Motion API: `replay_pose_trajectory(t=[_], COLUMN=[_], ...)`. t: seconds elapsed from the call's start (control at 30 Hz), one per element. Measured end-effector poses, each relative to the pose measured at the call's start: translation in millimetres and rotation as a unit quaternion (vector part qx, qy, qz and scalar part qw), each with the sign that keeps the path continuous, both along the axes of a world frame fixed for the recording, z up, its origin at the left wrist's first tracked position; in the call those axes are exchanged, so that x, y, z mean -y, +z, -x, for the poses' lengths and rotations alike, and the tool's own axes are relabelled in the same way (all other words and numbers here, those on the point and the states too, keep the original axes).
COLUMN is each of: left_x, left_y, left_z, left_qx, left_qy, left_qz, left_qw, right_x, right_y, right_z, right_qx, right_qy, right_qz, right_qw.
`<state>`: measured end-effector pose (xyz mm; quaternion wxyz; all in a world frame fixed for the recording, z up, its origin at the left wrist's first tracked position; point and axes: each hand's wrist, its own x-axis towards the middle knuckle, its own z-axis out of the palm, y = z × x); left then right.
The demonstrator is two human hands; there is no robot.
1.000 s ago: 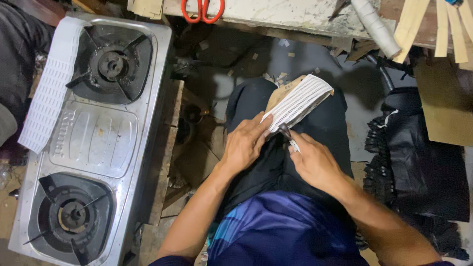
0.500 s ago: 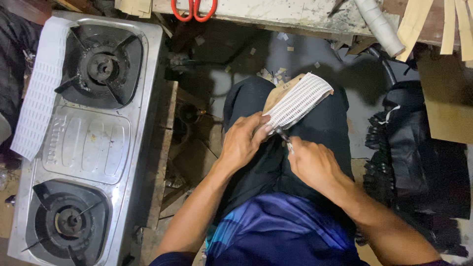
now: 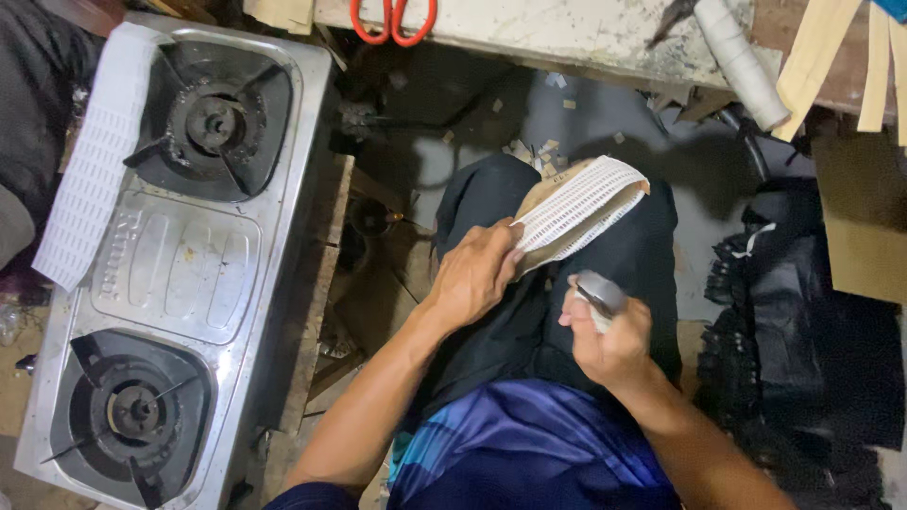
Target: The person sits at a workbench and works on a white woven shoe upper over a sole, hammering the edges with a small hammer and trimming excess material with scissors. They use pliers to grip and pull the upper, press the sole flat, then place the finished shoe on a shelf with other completed shoes.
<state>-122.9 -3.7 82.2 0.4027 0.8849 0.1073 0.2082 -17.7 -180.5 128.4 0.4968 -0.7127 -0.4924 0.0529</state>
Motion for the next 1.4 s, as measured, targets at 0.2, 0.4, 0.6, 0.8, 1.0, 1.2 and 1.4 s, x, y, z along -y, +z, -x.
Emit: replay_pose_trajectory(t=[0.2,0.4,0.6,0.8,1.0,1.2,1.4], left_x=[-8,-11,-23,-23,-26,-6,27], left_y=[0,-2,-7,-11,-6,-16,-34], left_z=[3,2,14,31,46,25,9], left_qx=[-0.055,-0.063,-0.073,-0.073,-0.037,0.109,0.154], left_qy=[-0.016,-0.018,0.011,-0.037,-0.183,0.028,0.004], left_qz=[0.033,0.041,0.184,0.425,0.366,0.637,0.745], left_qw=[0.998,0.997,0.980,0.902,0.912,0.762,0.649], right_x=[4,-3,35,79,101,83,57], right_y=[-12,-42,-93,-89,-70,-20,22], right_z=[0,-6,-41,-115,-98,-28,-7], right_qx=[-0.118,0.085,-0.251,-0.571,-0.656,-0.176,0.240], right_qy=[-0.059,-0.022,-0.103,-0.210,-0.027,-0.152,0.034], right_qz=[0.210,0.269,0.205,-0.003,0.136,0.102,0.037], right_qw=[0.969,0.959,0.940,0.794,0.742,0.967,0.969])
